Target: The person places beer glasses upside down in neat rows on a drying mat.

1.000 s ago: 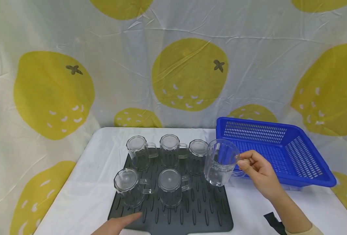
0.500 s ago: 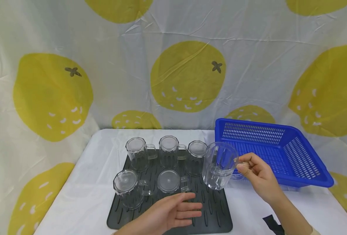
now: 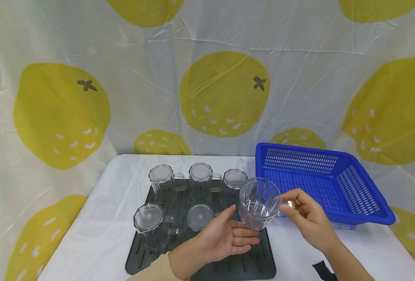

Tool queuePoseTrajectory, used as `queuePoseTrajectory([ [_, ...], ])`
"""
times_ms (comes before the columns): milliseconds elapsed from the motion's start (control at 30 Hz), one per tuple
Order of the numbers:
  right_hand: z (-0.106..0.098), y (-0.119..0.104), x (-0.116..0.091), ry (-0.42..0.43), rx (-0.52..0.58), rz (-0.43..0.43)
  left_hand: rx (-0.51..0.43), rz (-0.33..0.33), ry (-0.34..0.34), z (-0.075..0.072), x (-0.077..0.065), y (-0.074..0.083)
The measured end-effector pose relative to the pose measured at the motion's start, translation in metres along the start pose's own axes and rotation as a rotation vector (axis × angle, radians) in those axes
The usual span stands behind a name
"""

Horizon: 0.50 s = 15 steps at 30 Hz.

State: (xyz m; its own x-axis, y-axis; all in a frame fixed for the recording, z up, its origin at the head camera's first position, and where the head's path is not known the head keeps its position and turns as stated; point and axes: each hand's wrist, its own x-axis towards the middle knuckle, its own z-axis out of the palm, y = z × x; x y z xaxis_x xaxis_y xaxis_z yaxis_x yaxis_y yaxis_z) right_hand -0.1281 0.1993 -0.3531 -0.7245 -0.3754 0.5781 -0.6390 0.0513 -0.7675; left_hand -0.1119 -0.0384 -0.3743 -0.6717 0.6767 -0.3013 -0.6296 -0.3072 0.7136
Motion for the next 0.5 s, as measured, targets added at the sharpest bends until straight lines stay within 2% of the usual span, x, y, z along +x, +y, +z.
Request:
queuePoseTrajectory([
  [67,0.001,-0.001,0.000,-0.031,0.041,-0.040,-0.002,-0.005,-0.005,-0.001,0.003,0.000],
  [167,0.002,-0.003,-0.001,-0.077,0.055,-0.050,0.017,0.000,-0.019,-0.001,0.006,0.002],
  [333,0.004,-0.002,-0.003,-0.137,0.153,-0.107,0.030,0.000,-0.058,-0.002,0.012,0.004],
  [500,0.007,0.002,-0.006,-0.170,0.252,-0.133,-0.002,0.001,-0.076,-0.002,0.018,0.001],
])
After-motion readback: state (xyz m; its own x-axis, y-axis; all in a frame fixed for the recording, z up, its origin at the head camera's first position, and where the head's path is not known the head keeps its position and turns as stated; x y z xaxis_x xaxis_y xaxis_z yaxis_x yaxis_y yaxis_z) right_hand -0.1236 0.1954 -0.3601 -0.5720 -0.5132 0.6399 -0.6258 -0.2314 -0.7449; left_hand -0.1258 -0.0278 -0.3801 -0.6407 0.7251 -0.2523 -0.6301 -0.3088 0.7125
